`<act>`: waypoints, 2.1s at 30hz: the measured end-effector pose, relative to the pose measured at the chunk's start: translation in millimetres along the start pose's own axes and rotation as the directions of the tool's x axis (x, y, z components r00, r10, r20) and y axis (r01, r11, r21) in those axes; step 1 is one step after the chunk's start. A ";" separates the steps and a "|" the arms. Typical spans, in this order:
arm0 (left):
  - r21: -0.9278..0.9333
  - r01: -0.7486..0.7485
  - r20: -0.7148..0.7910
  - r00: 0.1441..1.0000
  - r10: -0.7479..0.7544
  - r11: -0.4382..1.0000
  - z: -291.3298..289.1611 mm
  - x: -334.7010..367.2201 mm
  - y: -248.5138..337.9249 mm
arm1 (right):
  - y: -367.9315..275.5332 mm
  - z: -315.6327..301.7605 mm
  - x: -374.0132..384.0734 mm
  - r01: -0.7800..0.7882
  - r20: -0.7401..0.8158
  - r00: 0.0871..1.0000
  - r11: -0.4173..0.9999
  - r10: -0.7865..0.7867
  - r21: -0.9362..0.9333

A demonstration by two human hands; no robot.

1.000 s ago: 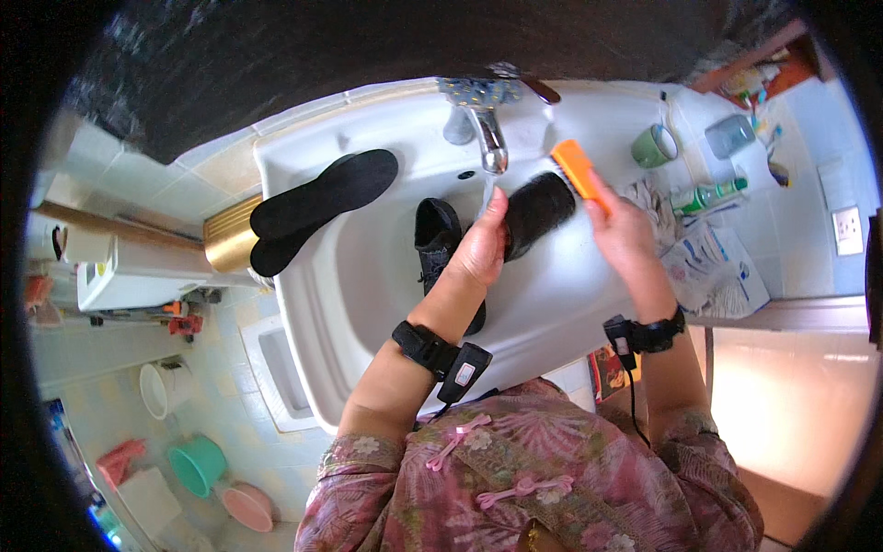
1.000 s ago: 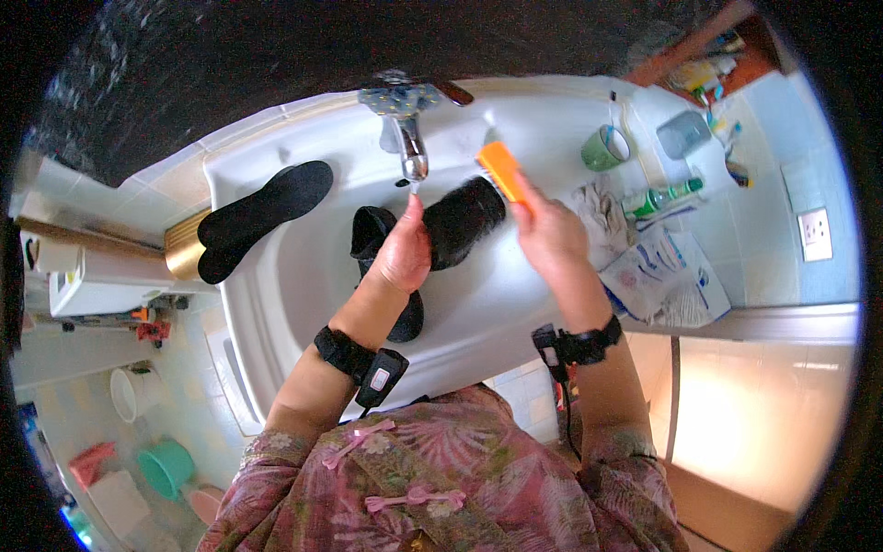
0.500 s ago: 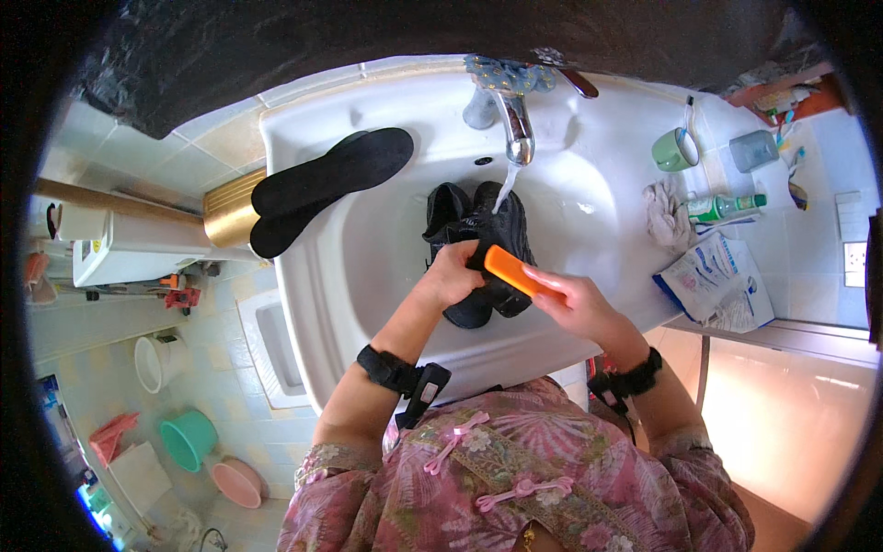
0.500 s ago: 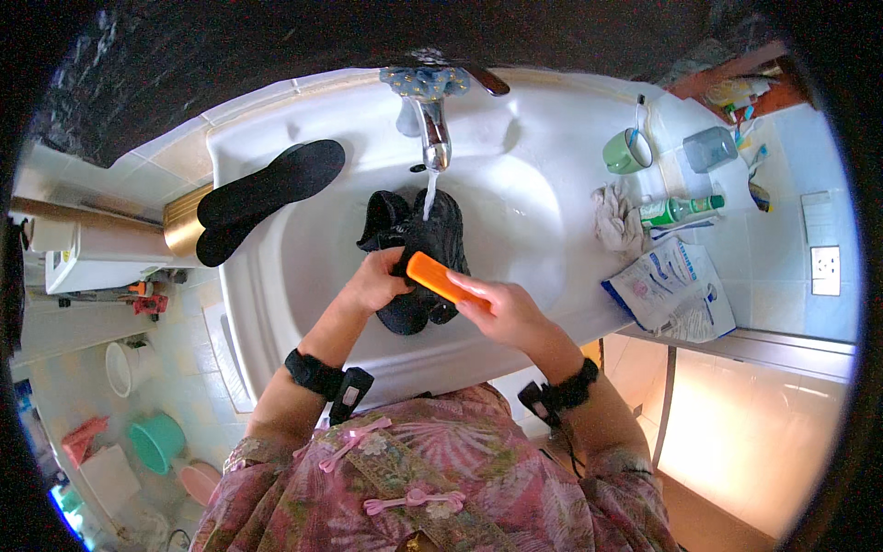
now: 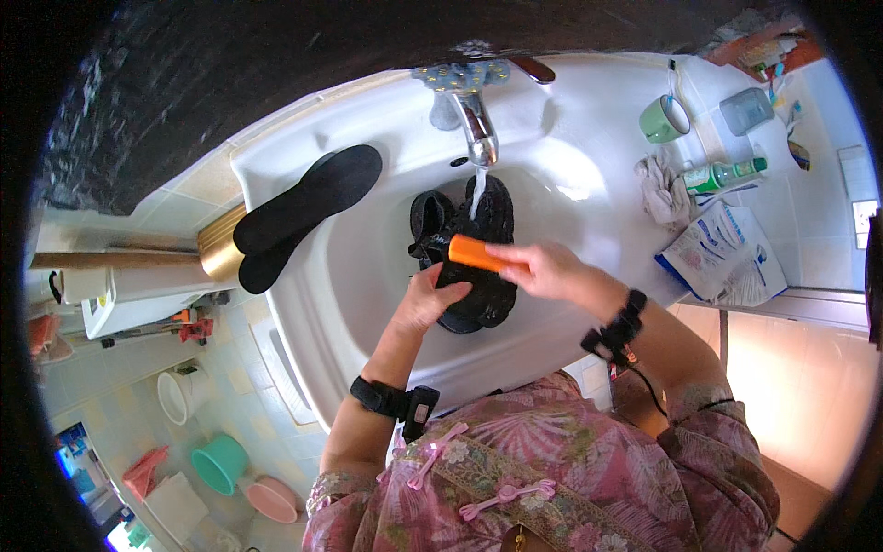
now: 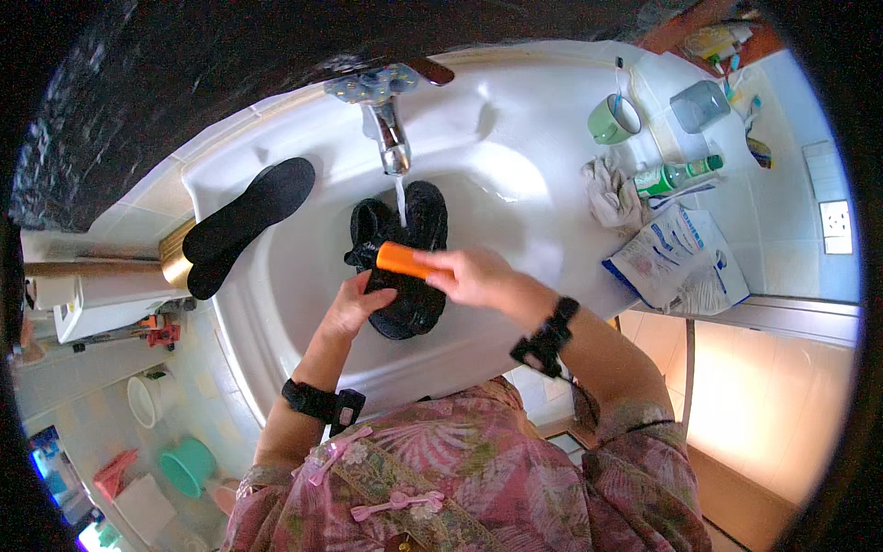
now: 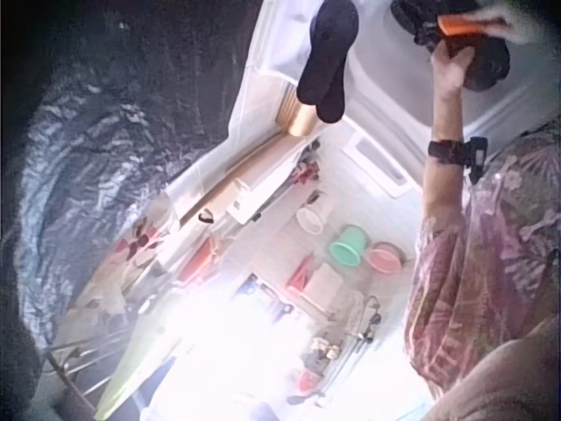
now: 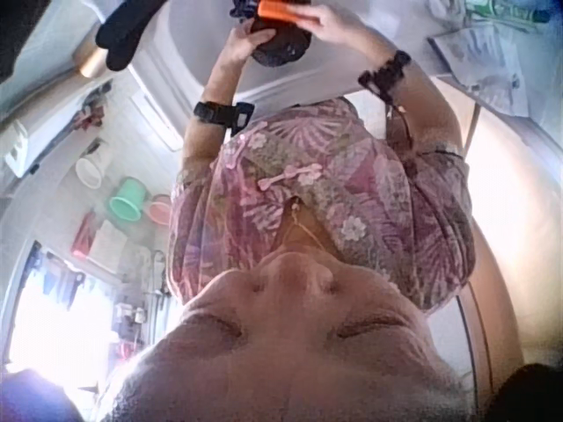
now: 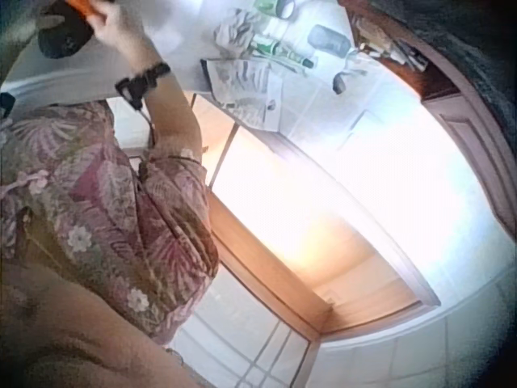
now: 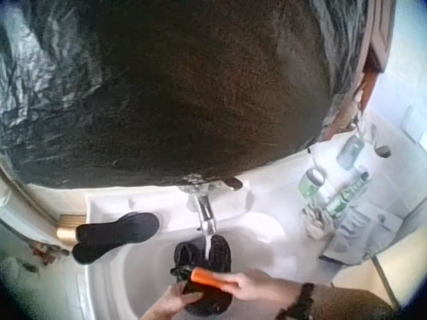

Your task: The person scrubs two black shoes and a pair of insoles using an orange brush under a running faucet in a bathroom sink.

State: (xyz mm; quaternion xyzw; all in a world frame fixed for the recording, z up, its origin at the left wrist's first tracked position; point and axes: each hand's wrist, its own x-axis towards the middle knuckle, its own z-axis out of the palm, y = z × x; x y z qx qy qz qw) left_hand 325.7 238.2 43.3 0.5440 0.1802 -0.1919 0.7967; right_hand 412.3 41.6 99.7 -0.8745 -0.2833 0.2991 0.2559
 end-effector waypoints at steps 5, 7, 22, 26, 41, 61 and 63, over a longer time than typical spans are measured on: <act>0.313 -0.071 -0.068 0.993 0.097 0.947 18.6 2.5 11.8 | 49.6 -26.2 50.2 -0.212 -0.374 0.921 0.947 0.111 -0.242; 0.257 -0.015 -0.123 0.991 0.048 0.966 10.5 7.0 2.3 | 36.6 -22.3 46.7 -0.215 -0.331 0.933 0.957 0.142 -0.194; 0.266 0.037 -0.158 0.987 0.006 0.963 13.5 -2.0 4.2 | 18.1 -17.3 17.4 0.119 0.043 0.992 0.992 -0.117 -0.034; 0.100 0.051 -0.132 0.991 -0.038 0.994 17.9 -2.8 5.2 | 25.8 -20.5 16.8 0.072 0.043 0.997 0.987 -0.067 -0.145; 0.150 0.002 -0.132 0.991 0.018 0.989 26.5 -0.7 2.3 | 74.8 -36.0 50.5 -0.064 -0.293 0.955 0.931 -0.047 -0.360; 0.298 0.024 -0.173 0.984 0.029 0.954 13.2 -4.6 -7.8 | 12.2 -29.6 16.3 0.068 0.250 0.967 0.993 -0.041 -0.101; 0.279 0.028 -0.179 0.984 0.024 0.960 13.5 -3.6 -11.8 | 33.4 -38.9 41.5 -0.139 0.067 0.983 0.933 0.171 -0.330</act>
